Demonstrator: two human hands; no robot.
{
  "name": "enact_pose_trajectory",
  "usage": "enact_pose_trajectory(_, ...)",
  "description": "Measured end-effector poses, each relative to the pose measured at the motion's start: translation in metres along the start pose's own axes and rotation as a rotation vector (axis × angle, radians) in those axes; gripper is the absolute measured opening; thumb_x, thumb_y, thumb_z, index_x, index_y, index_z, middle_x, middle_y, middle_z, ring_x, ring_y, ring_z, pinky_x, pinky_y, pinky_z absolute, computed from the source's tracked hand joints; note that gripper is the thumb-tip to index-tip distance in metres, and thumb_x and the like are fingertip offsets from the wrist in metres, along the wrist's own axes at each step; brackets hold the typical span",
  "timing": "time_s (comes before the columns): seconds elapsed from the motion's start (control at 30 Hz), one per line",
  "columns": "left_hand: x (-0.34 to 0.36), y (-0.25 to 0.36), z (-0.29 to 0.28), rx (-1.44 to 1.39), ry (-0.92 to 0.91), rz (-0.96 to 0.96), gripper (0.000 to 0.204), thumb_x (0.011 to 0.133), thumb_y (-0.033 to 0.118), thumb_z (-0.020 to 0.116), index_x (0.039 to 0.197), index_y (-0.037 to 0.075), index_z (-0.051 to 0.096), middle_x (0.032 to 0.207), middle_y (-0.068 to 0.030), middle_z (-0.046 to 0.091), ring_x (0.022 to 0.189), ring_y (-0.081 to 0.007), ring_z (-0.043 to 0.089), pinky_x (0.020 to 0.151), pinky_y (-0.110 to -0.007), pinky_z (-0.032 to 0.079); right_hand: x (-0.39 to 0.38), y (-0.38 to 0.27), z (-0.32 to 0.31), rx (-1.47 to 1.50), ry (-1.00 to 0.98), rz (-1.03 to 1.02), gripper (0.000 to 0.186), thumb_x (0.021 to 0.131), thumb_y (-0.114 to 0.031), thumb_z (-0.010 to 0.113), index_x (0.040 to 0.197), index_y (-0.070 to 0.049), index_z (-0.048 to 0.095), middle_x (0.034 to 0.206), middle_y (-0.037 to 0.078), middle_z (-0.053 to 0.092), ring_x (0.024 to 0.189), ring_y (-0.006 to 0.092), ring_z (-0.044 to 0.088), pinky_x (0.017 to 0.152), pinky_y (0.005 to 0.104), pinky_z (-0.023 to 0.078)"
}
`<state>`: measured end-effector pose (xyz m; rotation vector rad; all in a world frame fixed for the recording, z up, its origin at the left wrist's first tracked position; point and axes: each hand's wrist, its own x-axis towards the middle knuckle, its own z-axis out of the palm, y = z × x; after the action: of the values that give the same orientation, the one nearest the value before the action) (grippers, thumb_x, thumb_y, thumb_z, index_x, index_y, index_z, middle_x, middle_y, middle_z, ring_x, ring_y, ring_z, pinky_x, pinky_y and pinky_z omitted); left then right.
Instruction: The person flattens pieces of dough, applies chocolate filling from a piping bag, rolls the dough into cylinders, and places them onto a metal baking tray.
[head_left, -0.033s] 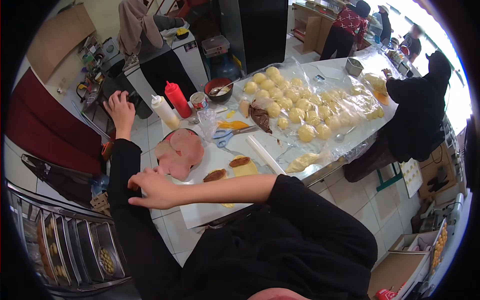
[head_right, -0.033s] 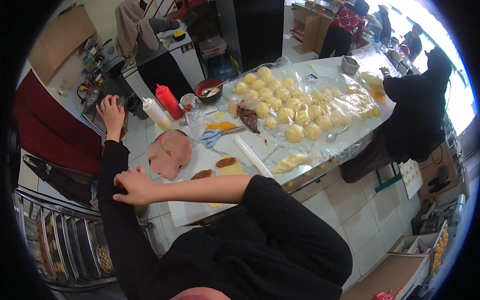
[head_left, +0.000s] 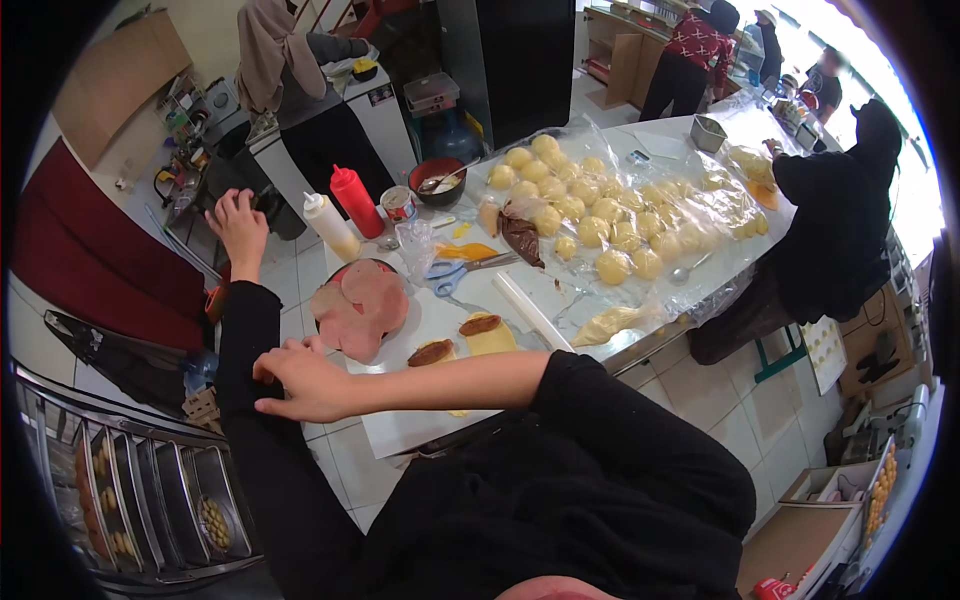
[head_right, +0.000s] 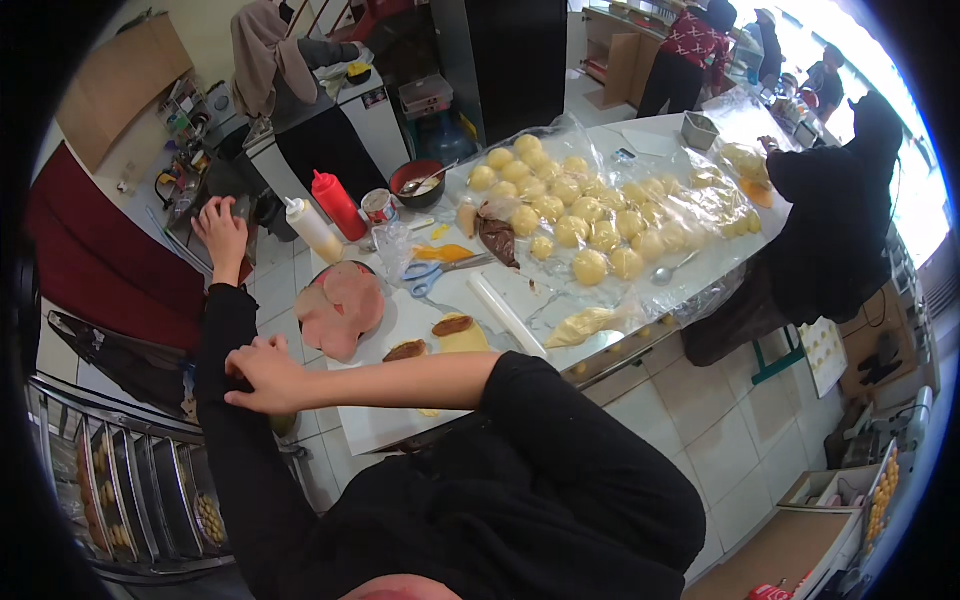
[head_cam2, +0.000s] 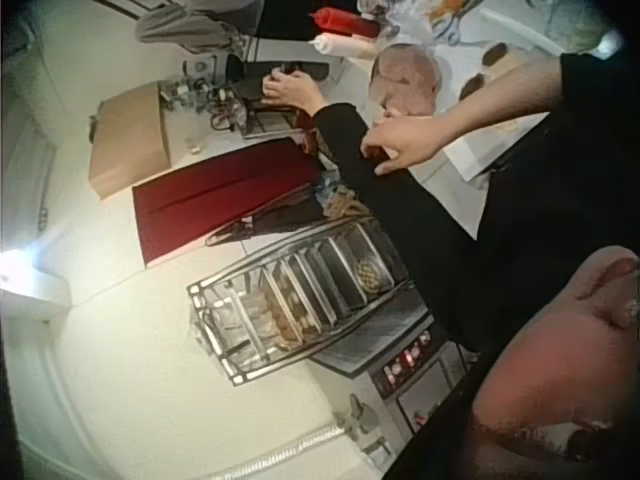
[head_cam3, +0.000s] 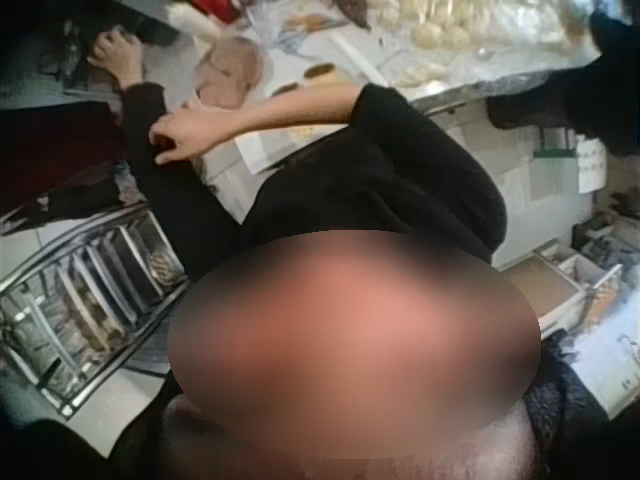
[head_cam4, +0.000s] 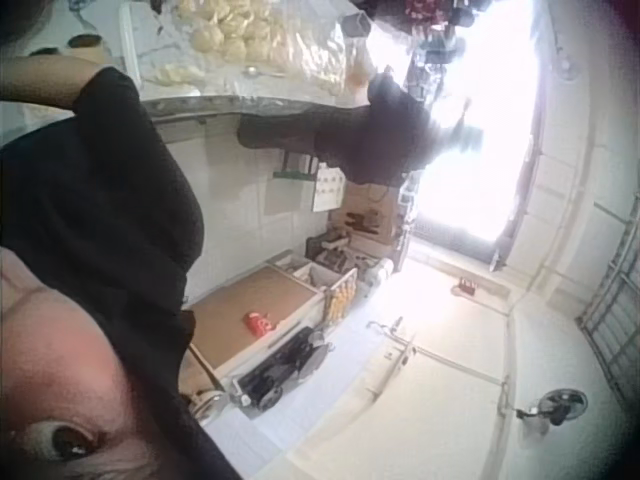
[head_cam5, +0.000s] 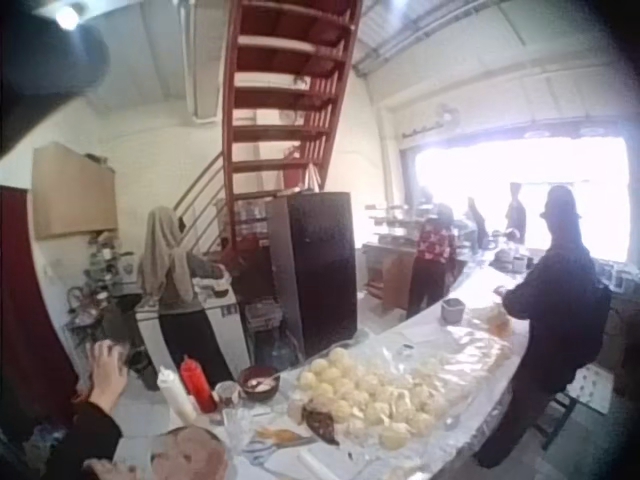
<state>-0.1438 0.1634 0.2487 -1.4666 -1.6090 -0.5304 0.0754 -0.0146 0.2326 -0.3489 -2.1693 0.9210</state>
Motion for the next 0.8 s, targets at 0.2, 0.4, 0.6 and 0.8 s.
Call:
enact_pose_trajectory(0.2, -0.024, -0.044, 0.005, 0.167, -0.118, 0.013, 0.03, 0.068, 0.014, 0.058, 0.099, 0.014, 0.055, 0.105, -0.0062, 0.049, 0.109, -0.0255, 0.043, 0.096, -0.056, 0.027, -0.001, -0.01, 0.026, 0.17, -0.04, -0.05, 0.019, 0.08, -0.022, 0.055, 0.091, -0.006, 0.054, 0.085, 0.009, 0.054, 0.091, 0.0257, 0.046, 0.083, 0.0404, 0.027)
enact_pose_trajectory(0.4, -0.043, -0.078, 0.015, 0.065, -0.299, -0.755, 0.031, 0.073, 0.027, 0.055, 0.096, 0.008, 0.06, 0.102, -0.0121, 0.056, 0.099, -0.0307, 0.052, 0.087, -0.05, 0.038, -0.033, -0.045, -0.008, 0.273, -0.262, -0.118, 0.014, 0.083, -0.016, 0.05, 0.088, -0.003, 0.052, 0.073, 0.011, 0.051, 0.088, 0.0246, 0.045, 0.085, 0.0398, 0.026)
enact_pose_trajectory(0.6, -0.054, -0.12, 0.021, -1.182, 0.539, -2.43, 0.044, 0.085, 0.03, 0.041, 0.123, 0.008, 0.044, 0.128, -0.0109, 0.042, 0.116, -0.0264, 0.042, 0.093, -0.041, 0.035, -0.042, -0.029, -0.006, 0.344, -0.245, -0.179, 0.016, 0.081, -0.015, 0.055, 0.092, -0.005, 0.048, 0.085, 0.009, 0.05, 0.093, 0.0227, 0.044, 0.091, 0.0388, 0.023)
enact_pose_trajectory(0.8, -0.064, -0.162, 0.039, -1.222, 0.955, -2.617, 0.039, 0.085, 0.029, 0.037, 0.117, 0.011, 0.05, 0.118, -0.0088, 0.051, 0.109, -0.0235, 0.047, 0.089, -0.038, 0.036, -0.041, 0.015, 0.039, 0.405, -0.169, -0.243, 0.028, 0.08, -0.018, 0.059, 0.102, -0.007, 0.045, 0.095, 0.009, 0.046, 0.095, 0.0215, 0.043, 0.091, 0.0382, 0.024)
